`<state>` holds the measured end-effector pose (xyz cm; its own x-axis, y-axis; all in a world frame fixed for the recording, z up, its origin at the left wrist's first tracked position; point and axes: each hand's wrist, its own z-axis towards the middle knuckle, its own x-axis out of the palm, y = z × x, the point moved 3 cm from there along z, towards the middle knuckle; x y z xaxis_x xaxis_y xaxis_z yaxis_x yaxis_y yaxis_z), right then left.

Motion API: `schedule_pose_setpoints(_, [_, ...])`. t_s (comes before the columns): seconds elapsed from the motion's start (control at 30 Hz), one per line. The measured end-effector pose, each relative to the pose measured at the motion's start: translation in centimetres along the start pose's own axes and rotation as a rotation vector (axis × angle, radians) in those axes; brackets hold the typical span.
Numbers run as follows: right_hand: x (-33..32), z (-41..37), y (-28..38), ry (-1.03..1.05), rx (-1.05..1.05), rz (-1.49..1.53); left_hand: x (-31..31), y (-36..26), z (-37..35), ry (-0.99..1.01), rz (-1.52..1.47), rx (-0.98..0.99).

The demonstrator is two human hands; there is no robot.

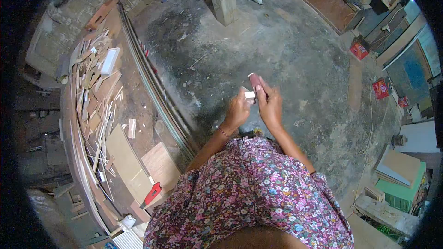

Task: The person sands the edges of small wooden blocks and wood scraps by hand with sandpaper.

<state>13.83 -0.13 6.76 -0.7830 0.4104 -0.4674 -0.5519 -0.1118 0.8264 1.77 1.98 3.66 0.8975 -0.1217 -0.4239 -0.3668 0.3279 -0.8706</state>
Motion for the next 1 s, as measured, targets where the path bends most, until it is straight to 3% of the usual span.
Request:
schedule_pose_setpoints(0.07, [-0.2, -1.2, 0.5, 0.011, -0.007, 0.015, -0.3, 0.9, 0.0, -0.093, -0.024, -0.009])
schedule_pose_setpoints(0.27, [-0.2, 0.1, 0.4, -0.001, 0.005, 0.003, -0.2, -1.1, -0.3, 0.021, -0.013, 0.011])
schedule_pose_setpoints(0.57, [-1.2, -2.0, 0.5, 0.053, 0.057, 0.075, -0.8, 1.4, 0.0, -0.038, 0.077, -0.087])
schedule_pose_setpoints(0.77, [-0.6, -0.8, -2.4, 0.055, 0.29, 0.266, 0.5, 0.1, -0.3, -0.016, -0.059, 0.153])
schedule_pose_setpoints(0.87, [-0.9, -0.7, -1.2, 0.144, 0.466, 0.439, -0.4, -0.2, -0.3, 0.139, -0.033, 0.051])
schedule_pose_setpoints(1.0, [-0.2, -0.2, -1.7, 0.094, 0.303, 0.424, -0.6, 0.6, 0.0, 0.144, -0.137, 0.005])
